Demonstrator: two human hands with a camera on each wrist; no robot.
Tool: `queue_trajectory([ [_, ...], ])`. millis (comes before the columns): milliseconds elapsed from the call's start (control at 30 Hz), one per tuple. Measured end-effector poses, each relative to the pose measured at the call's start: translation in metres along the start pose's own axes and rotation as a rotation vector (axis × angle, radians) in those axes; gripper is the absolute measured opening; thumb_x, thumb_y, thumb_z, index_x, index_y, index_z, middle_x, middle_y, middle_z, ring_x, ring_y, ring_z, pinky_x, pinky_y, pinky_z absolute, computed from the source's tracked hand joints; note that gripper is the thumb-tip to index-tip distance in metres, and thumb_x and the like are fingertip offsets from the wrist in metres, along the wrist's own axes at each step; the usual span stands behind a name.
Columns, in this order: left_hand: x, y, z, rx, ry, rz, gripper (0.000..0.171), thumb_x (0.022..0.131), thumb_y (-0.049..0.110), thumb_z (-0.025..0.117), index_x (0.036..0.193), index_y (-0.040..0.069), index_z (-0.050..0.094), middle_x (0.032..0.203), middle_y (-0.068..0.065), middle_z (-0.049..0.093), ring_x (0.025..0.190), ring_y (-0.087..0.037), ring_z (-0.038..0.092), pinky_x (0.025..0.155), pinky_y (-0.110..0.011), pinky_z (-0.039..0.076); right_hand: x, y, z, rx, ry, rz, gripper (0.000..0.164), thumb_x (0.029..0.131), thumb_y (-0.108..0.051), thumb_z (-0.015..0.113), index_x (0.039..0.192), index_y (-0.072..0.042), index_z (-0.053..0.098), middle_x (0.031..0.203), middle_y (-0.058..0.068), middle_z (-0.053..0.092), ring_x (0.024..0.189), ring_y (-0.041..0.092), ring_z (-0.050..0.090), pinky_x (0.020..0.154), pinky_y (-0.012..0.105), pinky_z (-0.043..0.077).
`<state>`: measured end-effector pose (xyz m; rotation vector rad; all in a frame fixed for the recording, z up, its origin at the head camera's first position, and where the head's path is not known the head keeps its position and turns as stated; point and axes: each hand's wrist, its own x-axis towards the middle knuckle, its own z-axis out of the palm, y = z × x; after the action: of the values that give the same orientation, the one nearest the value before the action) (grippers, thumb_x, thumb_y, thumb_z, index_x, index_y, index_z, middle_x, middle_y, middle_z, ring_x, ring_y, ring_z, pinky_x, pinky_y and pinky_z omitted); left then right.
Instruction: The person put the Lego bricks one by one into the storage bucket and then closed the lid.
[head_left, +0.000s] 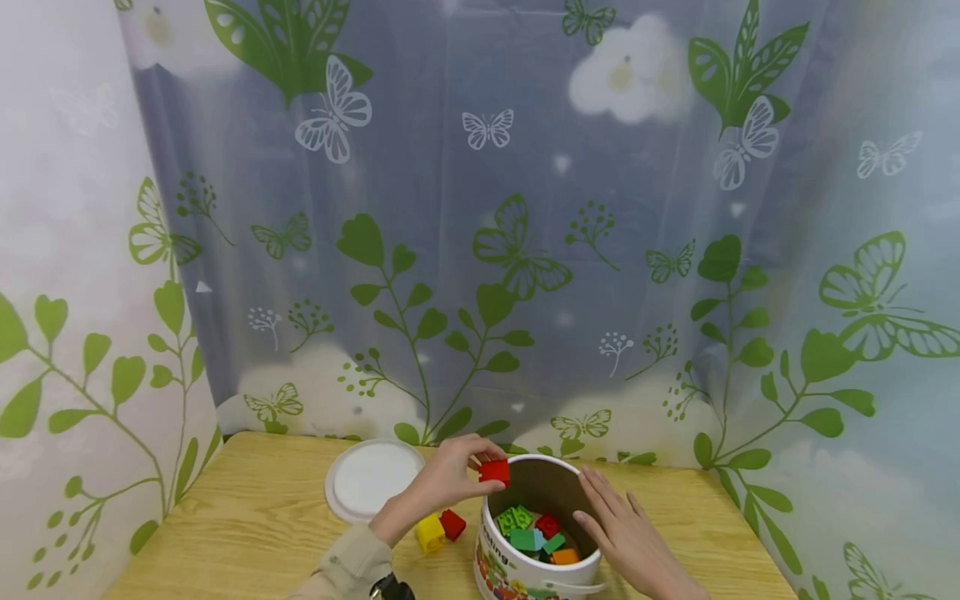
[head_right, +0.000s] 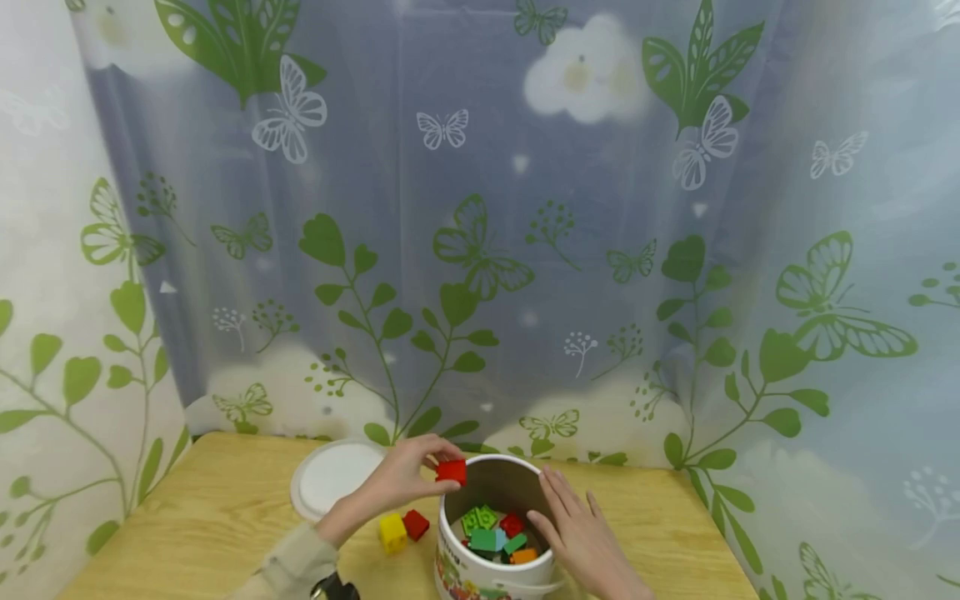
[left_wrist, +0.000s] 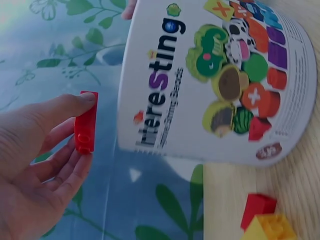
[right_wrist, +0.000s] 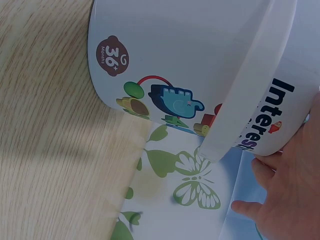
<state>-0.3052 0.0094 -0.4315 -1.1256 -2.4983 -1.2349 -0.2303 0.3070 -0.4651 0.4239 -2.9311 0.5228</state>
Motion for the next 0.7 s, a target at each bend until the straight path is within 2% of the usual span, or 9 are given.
queue_trajectory([
  [133,0.012,0.004,0.013,-0.012,0.001,0.014,0.029,0.086,0.016,0.082,0.112,0.007,0.073,0.104,-0.004,0.07,0.093,-0.02,0.065,0.081,-0.035,0.06,0.001,0.0,-0.001,0.0,-0.017,0.013,0.062,0.108,-0.043,0.045,0.159,-0.01,0.032,0.165,0.012,0.028,0.152,0.033,0.026,0.117,0.07,0.018],
  [267,0.022,0.006,0.029,0.006,0.005,0.023,0.028,0.085,0.014,0.083,0.111,0.008,0.074,0.103,-0.004,0.069,0.094,-0.016,0.065,0.079,-0.025,0.058,0.0,-0.001,-0.002,-0.009,-0.015,0.018,0.061,0.108,-0.042,0.045,0.159,-0.011,0.033,0.165,0.011,0.029,0.151,0.033,0.027,0.117,0.07,0.019],
  [433,0.031,0.006,0.048,0.085,-0.025,0.027,0.028,0.086,0.019,0.083,0.111,0.011,0.074,0.108,-0.001,0.071,0.094,-0.011,0.064,0.08,-0.02,0.055,-0.001,-0.002,-0.003,-0.003,-0.02,0.025,0.061,0.108,-0.042,0.044,0.159,-0.011,0.033,0.165,0.012,0.029,0.151,0.033,0.027,0.117,0.07,0.019],
  [567,0.036,0.007,0.058,0.116,-0.068,0.004,0.028,0.087,0.022,0.083,0.113,0.013,0.074,0.108,0.001,0.071,0.095,-0.008,0.064,0.081,-0.02,0.054,0.0,-0.002,-0.003,-0.003,-0.026,0.027,0.061,0.108,-0.042,0.044,0.159,-0.01,0.033,0.165,0.012,0.029,0.151,0.033,0.027,0.117,0.07,0.018],
  [700,0.038,0.008,0.063,0.12,-0.083,-0.009,0.029,0.087,0.022,0.083,0.113,0.013,0.074,0.105,0.002,0.07,0.092,-0.007,0.064,0.079,-0.02,0.054,0.0,-0.002,-0.003,0.0,-0.028,0.03,0.061,0.108,-0.042,0.044,0.159,-0.01,0.033,0.165,0.013,0.029,0.151,0.033,0.027,0.117,0.07,0.018],
])
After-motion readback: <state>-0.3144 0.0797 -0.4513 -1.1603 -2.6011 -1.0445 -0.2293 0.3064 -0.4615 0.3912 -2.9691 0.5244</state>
